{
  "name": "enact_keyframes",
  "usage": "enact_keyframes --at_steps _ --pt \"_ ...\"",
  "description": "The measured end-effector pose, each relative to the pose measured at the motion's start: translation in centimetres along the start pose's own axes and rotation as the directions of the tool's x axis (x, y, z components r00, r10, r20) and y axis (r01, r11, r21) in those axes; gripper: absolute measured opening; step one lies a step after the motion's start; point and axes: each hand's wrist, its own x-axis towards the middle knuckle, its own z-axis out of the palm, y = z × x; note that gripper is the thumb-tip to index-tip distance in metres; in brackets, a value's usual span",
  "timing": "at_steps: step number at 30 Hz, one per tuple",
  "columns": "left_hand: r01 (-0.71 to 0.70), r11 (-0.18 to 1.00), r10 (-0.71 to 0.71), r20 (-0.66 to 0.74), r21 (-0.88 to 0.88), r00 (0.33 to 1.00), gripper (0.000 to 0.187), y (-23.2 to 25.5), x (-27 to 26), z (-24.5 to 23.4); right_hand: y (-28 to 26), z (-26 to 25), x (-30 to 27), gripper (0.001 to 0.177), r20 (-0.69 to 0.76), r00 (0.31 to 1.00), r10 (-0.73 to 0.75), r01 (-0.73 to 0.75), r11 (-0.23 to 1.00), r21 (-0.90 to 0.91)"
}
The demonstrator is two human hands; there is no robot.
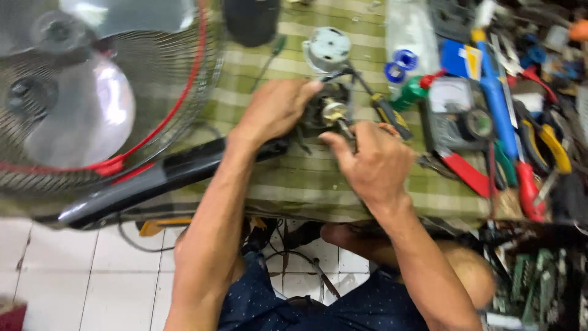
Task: The person disassembles a small electrical motor, removes the rotor, and applies lubricant to the shaft. They then reassemble the motor components on a cluttered workbench.
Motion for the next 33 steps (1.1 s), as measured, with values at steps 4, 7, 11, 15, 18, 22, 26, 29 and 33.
enact_keyframes --at_steps 4,7,11,15,18,22,26,29,33 --pt "0.012 0.999 -0.012 0.025 0.035 1.000 0.053 -1.4 0.4 1.3 2.5 -1.4 -2.6 0.039 0.027 0.998 0.051 -0.054 0.994 0.092" --pt "0.028 0.997 -0.030 0.026 0.070 0.999 0.053 -2.6 1.0 1.9 8.0 -2.2 -6.2 0.026 0.034 0.999 0.022 -0.022 1.000 -0.014" --pt "0.055 0.998 -0.056 0.013 0.030 0.998 0.050 -1.5 0.5 1.2 15.3 -5.6 -10.0 0.032 0.129 0.984 0.119 -0.084 0.965 -0.250" --pt "0.091 0.995 -0.092 0.022 0.044 0.996 0.053 -1.4 0.6 1.2 19.0 -6.7 -13.9 0.035 0.237 0.953 0.191 -0.131 0.961 -0.245" --pt "0.098 0.993 -0.100 0.026 0.065 0.995 0.054 -0.9 0.4 0.8 19.3 -6.7 -14.1 0.031 0.231 0.962 0.148 -0.119 0.984 -0.134" --pt "0.075 0.996 -0.076 0.023 0.039 0.997 0.052 -1.2 0.5 0.8 18.9 -6.5 -13.1 0.029 0.191 0.980 0.064 -0.054 0.997 -0.054" --pt "0.125 0.991 -0.127 0.024 0.042 0.992 0.054 -2.0 0.9 1.1 18.8 -5.5 -12.3 0.030 0.154 0.988 0.027 -0.028 1.000 0.006" --pt "0.138 0.989 -0.139 0.024 0.042 0.990 0.054 -2.5 0.8 1.3 18.5 -5.0 -12.2 0.030 0.142 0.990 -0.008 0.012 1.000 -0.025" --pt "0.135 0.990 -0.136 0.019 0.042 0.991 0.052 -2.6 0.9 1.4 19.1 -5.5 -11.8 0.032 0.096 0.995 -0.041 0.049 0.995 -0.089"
